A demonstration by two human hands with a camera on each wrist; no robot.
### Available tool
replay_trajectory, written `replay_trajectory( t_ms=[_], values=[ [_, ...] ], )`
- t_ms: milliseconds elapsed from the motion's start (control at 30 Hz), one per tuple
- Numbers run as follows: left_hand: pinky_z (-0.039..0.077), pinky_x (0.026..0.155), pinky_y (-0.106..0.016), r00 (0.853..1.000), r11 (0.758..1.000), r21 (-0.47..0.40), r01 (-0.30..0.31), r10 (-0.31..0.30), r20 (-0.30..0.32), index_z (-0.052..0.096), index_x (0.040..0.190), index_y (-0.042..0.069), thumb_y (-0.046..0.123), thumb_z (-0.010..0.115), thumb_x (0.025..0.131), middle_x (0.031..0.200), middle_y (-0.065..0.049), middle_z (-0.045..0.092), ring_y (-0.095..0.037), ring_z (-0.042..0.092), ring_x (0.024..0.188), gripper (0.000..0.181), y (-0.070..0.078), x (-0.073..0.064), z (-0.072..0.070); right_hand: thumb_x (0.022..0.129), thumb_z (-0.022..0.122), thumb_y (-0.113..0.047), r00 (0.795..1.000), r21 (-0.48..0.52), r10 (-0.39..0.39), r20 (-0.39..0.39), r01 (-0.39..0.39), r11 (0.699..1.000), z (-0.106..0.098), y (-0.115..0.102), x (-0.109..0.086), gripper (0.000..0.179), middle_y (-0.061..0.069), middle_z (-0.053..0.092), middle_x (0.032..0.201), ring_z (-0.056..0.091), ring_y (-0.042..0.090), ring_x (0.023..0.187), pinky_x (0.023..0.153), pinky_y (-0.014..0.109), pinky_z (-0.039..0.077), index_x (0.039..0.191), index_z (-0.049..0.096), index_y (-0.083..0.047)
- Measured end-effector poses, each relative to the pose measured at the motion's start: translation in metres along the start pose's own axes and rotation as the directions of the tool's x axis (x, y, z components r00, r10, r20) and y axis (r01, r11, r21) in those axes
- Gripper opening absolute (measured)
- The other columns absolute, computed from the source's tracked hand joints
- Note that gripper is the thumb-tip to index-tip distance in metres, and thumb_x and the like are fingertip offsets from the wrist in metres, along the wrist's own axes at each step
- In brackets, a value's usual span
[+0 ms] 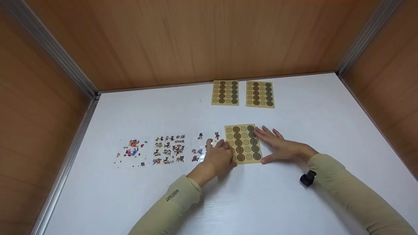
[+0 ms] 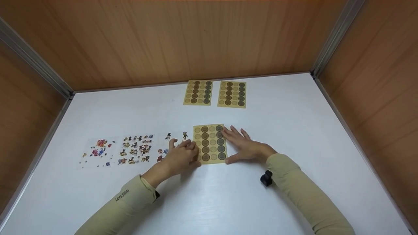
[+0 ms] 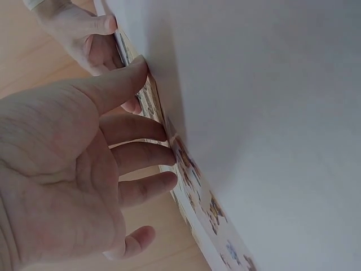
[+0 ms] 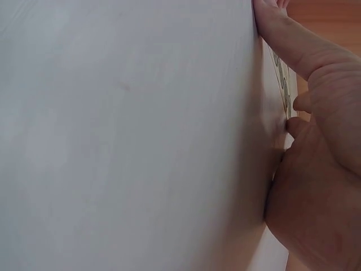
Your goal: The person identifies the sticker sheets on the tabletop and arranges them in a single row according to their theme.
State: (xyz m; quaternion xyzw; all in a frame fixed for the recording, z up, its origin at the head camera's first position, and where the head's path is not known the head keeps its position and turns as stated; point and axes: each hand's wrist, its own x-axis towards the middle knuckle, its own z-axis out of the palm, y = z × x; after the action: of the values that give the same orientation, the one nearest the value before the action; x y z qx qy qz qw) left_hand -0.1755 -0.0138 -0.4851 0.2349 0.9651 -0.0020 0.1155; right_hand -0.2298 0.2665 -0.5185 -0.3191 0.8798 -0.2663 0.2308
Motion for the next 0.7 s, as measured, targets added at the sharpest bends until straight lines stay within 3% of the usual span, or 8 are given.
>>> replay_trajectory(
  t_ms=[500,633,700],
  values=[
    [0.018,0.116,-0.068,0.999,0.998,-0.065,-0.003,0.001,-0.037,0.063,0.137,0.009,0.049,0.069,0.093,0.15,-0.01,0.052,-0.03,0.041,0.143,0.059,-0.0035,-0.0005,0.0019,0.086,0.076,-0.054,0.999,-0.047,-0.031,-0.019,0.031,0.998,0.0026,0.0007,0.0016,0.115,0.013,-0.007,0.169,-0.013,0.033,0.154,0.121,0.056,-0.012,0.163,0.003,-0.007],
    [0.017,0.116,-0.069,0.999,0.996,-0.084,-0.006,0.003,-0.039,0.064,0.135,0.01,0.047,0.07,0.093,0.15,-0.01,0.052,-0.031,0.041,0.143,0.056,-0.0035,0.0001,0.0003,0.088,0.074,-0.054,1.0,-0.061,-0.023,0.001,0.023,0.998,0.0007,-0.0013,-0.0003,0.114,0.013,-0.008,0.169,-0.015,0.033,0.153,0.12,0.056,-0.013,0.162,0.003,-0.006],
    [0.017,0.116,-0.068,0.999,0.997,-0.078,-0.012,0.008,-0.048,0.069,0.127,0.012,0.047,0.071,0.092,0.149,-0.009,0.053,-0.031,0.042,0.142,0.049,-0.0037,0.0001,0.0,0.09,0.072,-0.054,1.0,-0.07,-0.018,0.024,0.019,0.997,-0.0003,-0.0027,-0.0015,0.113,0.012,-0.01,0.169,-0.016,0.033,0.153,0.12,0.056,-0.014,0.162,0.001,-0.006]
  ],
)
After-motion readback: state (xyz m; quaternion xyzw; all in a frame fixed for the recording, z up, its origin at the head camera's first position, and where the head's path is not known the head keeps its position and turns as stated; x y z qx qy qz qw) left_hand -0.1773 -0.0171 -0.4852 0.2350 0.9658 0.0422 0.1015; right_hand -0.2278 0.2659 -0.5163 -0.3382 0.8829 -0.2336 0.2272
